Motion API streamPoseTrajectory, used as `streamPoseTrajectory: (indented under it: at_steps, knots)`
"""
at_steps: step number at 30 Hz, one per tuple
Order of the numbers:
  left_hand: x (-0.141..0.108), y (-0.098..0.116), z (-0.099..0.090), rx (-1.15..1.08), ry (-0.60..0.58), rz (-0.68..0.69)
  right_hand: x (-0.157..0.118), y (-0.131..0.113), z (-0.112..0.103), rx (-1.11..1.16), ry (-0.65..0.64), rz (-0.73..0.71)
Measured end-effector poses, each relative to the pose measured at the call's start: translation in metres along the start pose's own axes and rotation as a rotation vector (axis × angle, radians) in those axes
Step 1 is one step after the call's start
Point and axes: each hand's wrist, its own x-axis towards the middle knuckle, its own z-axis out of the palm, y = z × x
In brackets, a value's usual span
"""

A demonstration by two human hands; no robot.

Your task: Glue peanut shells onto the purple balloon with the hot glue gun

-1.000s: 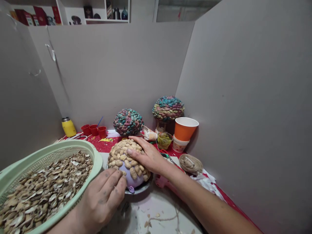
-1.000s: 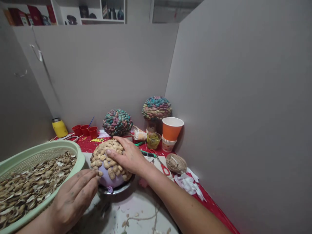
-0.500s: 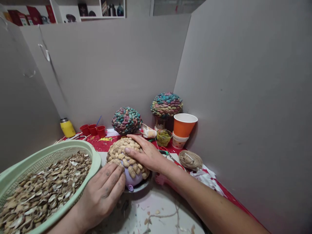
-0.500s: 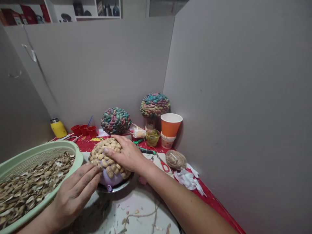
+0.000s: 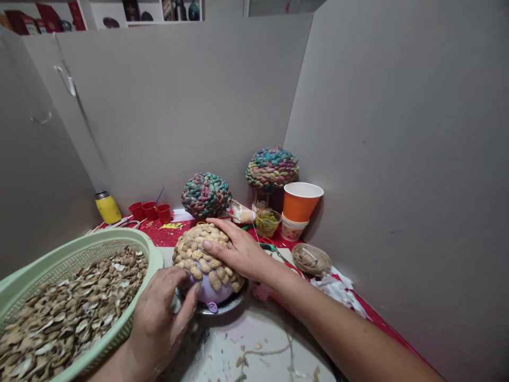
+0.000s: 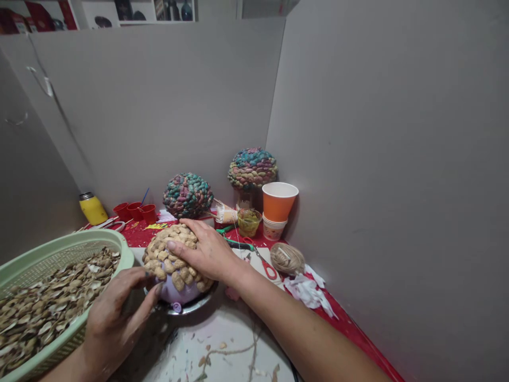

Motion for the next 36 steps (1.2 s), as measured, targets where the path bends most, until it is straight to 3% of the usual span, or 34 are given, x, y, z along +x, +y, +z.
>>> streamPoseTrajectory:
  at_steps: [11,26,36]
  knots:
    - [-0.0029,-0.0015,0.0043,-0.019,-0.056,-0.003,-0.0006,-0.0024,-0.0007,0.003,0.004,-0.002]
    - [-0.0013,-0.0008,0.0036,-0.009,-0.018,0.047,-0.0002,-0.0003,0.0008,0.009,0.006,-0.007]
    - [-0.0018,-0.0021,0.0053,-0.018,-0.028,0.011,-0.0001,0.0001,0.0005,0.008,0.005,-0.006]
